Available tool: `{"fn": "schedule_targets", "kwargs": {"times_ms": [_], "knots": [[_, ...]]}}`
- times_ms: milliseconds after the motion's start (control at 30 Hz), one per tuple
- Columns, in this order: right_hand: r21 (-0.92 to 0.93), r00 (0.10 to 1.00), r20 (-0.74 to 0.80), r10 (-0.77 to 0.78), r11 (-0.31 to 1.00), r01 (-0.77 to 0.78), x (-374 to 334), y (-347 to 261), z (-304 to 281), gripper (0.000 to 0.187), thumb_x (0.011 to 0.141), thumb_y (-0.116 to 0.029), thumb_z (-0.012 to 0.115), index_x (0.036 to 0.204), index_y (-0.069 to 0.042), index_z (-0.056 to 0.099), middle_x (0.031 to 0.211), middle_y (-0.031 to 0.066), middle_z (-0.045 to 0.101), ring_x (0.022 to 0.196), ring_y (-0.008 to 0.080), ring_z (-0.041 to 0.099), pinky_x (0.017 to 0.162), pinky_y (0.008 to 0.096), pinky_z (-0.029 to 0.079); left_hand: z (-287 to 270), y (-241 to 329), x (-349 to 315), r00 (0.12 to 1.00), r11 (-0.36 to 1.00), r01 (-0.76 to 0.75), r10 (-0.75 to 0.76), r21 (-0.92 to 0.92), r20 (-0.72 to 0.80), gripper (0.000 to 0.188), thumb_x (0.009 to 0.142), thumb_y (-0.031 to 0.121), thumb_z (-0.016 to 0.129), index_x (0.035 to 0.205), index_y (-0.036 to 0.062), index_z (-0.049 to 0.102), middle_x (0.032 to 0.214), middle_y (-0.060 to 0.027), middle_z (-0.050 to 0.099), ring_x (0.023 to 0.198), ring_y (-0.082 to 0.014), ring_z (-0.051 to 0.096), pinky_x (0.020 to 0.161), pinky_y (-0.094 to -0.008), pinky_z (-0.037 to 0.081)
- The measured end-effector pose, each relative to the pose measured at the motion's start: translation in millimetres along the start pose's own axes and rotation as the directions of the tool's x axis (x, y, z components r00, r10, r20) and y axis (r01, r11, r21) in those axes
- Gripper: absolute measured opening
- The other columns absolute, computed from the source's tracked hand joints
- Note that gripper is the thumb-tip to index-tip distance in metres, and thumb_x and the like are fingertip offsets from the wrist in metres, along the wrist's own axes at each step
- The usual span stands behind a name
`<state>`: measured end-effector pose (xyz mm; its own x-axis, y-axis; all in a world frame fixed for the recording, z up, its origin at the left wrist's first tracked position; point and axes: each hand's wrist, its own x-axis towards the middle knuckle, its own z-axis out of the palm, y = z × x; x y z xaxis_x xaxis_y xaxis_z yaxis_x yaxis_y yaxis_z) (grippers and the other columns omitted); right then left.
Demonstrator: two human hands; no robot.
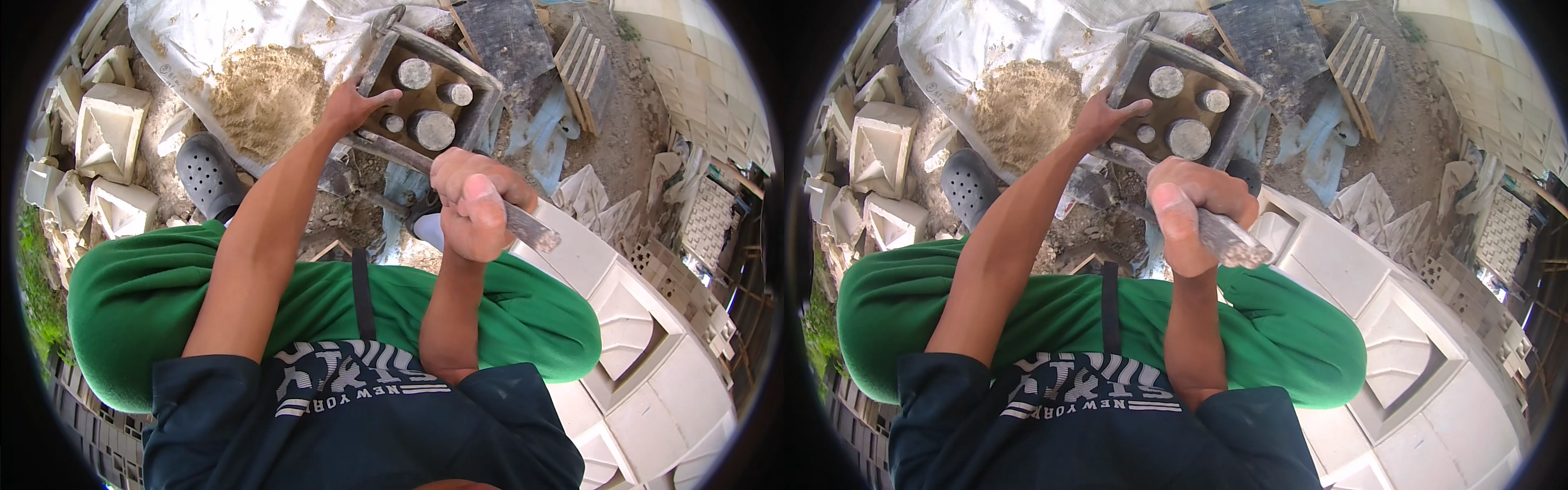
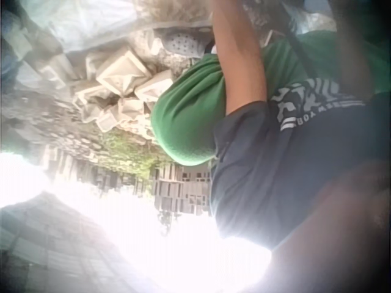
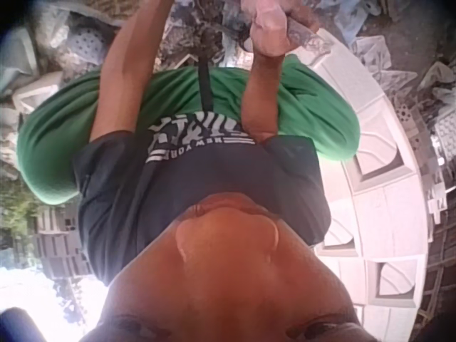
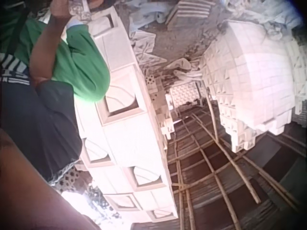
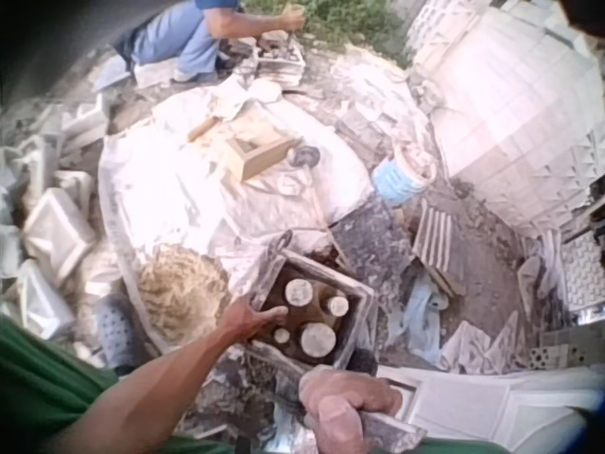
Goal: The person uses a wooden handle to pack or level sand into a square mold containing four circular stone blocks while sitting on the ground.
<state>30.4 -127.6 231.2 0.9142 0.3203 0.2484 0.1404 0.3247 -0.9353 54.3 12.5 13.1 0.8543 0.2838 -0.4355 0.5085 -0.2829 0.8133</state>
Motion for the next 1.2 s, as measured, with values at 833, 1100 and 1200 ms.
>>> {"fn": "schedule_targets", "kwargs": {"times_ms": [833,1100,1200], "knots": [[-0.152,0.973,-0.198,-0.121,0.984,0.091,-10.3,15.8,17.1,0.014,0.083,0.001,0.050,0.069,0.002,0.049,0.060,0.0097,0.053,0.050,0.0140,0.045,0.047,0.0271,0.037,-1.9,-5.0,2.9,0.999,0.996,0.019,-0.016,-0.088,0.034,0.099,0.060,0.067,0.076,0.122,-0.0060,0.055,0.112,-0.0212,0.064,0.103,-0.0305,0.062,0.090,-0.0371,0.048],[-0.135,0.948,-0.306,-0.090,0.990,0.051,-5.7,19.5,16.9,0.018,0.084,-0.001,0.050,0.066,-0.001,0.045,0.058,0.0091,0.051,0.049,0.0126,0.042,0.045,0.0276,0.034,-5.7,0.4,-0.7,0.996,0.988,0.006,0.008,-0.157,0.090,0.095,0.060,0.066,0.076,0.120,-0.0051,0.057,0.110,-0.0198,0.065,0.102,-0.0295,0.063,0.089,-0.0373,0.048],[-0.076,0.959,-0.253,-0.130,0.990,0.115,-5.9,1.6,13.1,0.019,0.084,-0.001,0.050,0.065,0.000,0.046,0.059,0.0085,0.052,0.050,0.0123,0.043,0.046,0.0269,0.034,0.8,0.3,-0.2,0.998,0.995,0.001,0.005,-0.097,0.064,0.094,0.060,0.065,0.077,0.120,-0.0046,0.057,0.112,-0.0196,0.064,0.104,-0.0288,0.062,0.089,-0.0370,0.048]]}}
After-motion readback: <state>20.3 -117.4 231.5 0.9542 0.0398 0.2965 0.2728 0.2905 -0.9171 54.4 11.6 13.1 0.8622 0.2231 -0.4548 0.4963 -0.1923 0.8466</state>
